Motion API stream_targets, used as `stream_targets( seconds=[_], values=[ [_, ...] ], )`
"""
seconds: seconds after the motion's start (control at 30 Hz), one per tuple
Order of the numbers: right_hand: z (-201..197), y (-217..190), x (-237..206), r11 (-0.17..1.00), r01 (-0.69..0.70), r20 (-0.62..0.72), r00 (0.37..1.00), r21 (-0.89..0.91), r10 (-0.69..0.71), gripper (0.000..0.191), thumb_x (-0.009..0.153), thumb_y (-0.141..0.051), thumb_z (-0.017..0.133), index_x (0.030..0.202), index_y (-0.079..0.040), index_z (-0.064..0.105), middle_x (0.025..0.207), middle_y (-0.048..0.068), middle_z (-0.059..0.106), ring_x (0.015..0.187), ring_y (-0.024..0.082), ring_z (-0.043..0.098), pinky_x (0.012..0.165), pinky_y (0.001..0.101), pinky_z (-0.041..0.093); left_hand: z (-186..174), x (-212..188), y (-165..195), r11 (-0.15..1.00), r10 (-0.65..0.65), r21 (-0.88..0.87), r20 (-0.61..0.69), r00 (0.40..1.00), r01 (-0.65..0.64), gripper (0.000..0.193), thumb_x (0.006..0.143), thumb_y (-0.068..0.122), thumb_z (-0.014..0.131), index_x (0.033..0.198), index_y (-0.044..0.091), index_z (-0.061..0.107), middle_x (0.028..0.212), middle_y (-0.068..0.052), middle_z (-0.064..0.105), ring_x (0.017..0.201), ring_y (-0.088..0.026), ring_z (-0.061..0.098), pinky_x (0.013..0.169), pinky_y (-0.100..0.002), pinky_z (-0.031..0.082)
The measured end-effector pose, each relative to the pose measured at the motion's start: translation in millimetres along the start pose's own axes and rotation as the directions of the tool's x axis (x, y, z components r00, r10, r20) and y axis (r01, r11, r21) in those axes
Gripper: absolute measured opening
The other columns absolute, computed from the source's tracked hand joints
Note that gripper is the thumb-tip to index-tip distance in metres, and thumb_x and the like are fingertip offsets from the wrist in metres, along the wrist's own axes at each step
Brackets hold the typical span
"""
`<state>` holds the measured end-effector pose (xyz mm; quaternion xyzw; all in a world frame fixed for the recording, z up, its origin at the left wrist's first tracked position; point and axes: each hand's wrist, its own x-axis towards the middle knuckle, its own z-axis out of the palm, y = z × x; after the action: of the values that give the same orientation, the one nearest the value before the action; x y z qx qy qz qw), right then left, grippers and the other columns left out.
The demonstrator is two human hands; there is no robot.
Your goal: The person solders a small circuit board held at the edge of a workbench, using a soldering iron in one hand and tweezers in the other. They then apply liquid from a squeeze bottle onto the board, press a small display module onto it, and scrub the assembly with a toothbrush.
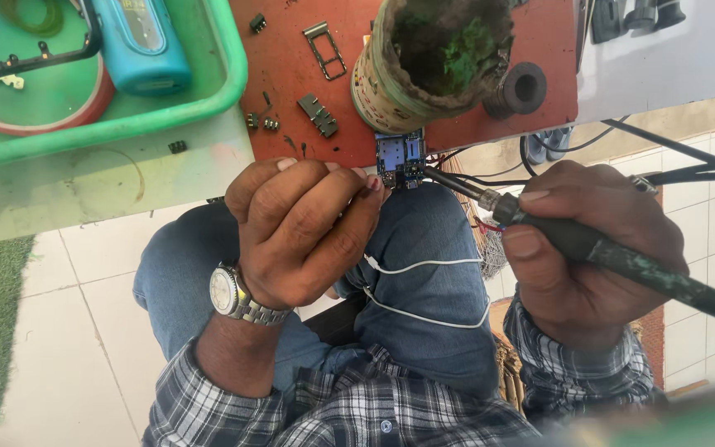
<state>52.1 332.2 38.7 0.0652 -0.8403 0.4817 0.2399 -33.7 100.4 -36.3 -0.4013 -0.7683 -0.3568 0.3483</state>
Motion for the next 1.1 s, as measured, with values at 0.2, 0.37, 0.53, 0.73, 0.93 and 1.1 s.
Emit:
stream_targets(
  seconds=[0.2,0.37,0.53,0.73,0.93,1.1],
  values=[
    [9.8,-19.1,-12.6,0.994,-0.105,-0.035,0.994,0.023,0.106,0.027,0.108,-0.012,0.083,0.119,0.001,0.062,0.103,0.016,0.069,0.087,0.015,0.063,0.077,0.0224,0.051,-4.5,4.0,-1.5,1.0,0.011,-0.027,0.004,1.0,-0.011,0.028,0.088,0.001,0.089,0.111,0.01,0.077,0.118,-0.003,0.066,0.109,-0.021,0.06,0.099,-0.039,0.046],
    [19.3,-12.4,-24.5,0.998,-0.059,-0.128,0.99,-0.022,0.056,0.026,0.108,-0.008,0.083,0.12,0.0,0.062,0.103,0.015,0.07,0.087,0.016,0.063,0.079,0.0228,0.051,-7.1,7.0,-3.4,0.999,0.025,-0.048,0.014,1.0,-0.025,0.025,0.084,0.003,0.09,0.105,0.009,0.078,0.111,-0.003,0.067,0.104,-0.021,0.062,0.094,-0.039,0.047],
    [28.0,-13.4,-35.3,0.997,-0.06,-0.194,0.98,-0.04,0.051,0.025,0.11,-0.009,0.083,0.12,-0.001,0.062,0.105,0.016,0.069,0.091,0.017,0.064,0.083,0.0239,0.052,-4.1,-0.1,-3.2,0.999,0.013,-0.031,-0.008,1.0,-0.014,0.026,0.088,0.002,0.086,0.111,0.011,0.077,0.118,-0.003,0.066,0.11,-0.022,0.061,0.1,-0.04,0.046],
    [20.6,-0.6,-36.9,0.984,0.005,-0.158,0.987,-0.177,-0.034,0.026,0.106,-0.008,0.083,0.117,-0.001,0.061,0.102,0.014,0.068,0.09,0.019,0.065,0.084,0.026,0.053,-3.0,-7.6,-5.1,0.999,0.017,-0.027,0.007,1.0,-0.017,0.028,0.089,0.003,0.085,0.116,0.01,0.078,0.123,-0.003,0.065,0.113,-0.021,0.061,0.104,-0.04,0.046],
    [11.9,13.0,-32.7,0.933,0.138,-0.092,0.98,-0.332,-0.178,0.024,0.1,-0.012,0.08,0.117,0.0,0.067,0.103,0.019,0.069,0.087,0.029,0.068,0.076,0.0319,0.056,-5.9,12.8,8.8,0.997,-0.074,-0.039,-0.043,0.996,0.072,0.034,0.079,0.025,0.083,0.106,0.004,0.078,0.113,-0.006,0.068,0.105,-0.024,0.062,0.097,-0.043,0.047],
    [7.2,-3.8,-38.2,0.899,0.156,0.05,0.988,-0.41,-0.148,0.028,0.104,-0.016,0.079,0.119,0.001,0.063,0.099,0.019,0.072,0.081,0.025,0.072,0.074,0.0362,0.058,-10.9,14.0,7.7,0.999,-0.035,0.0,-0.006,0.999,0.035,0.027,0.078,0.01,0.083,0.104,0.006,0.077,0.11,-0.006,0.066,0.104,-0.024,0.063,0.095,-0.043,0.048]
  ],
)
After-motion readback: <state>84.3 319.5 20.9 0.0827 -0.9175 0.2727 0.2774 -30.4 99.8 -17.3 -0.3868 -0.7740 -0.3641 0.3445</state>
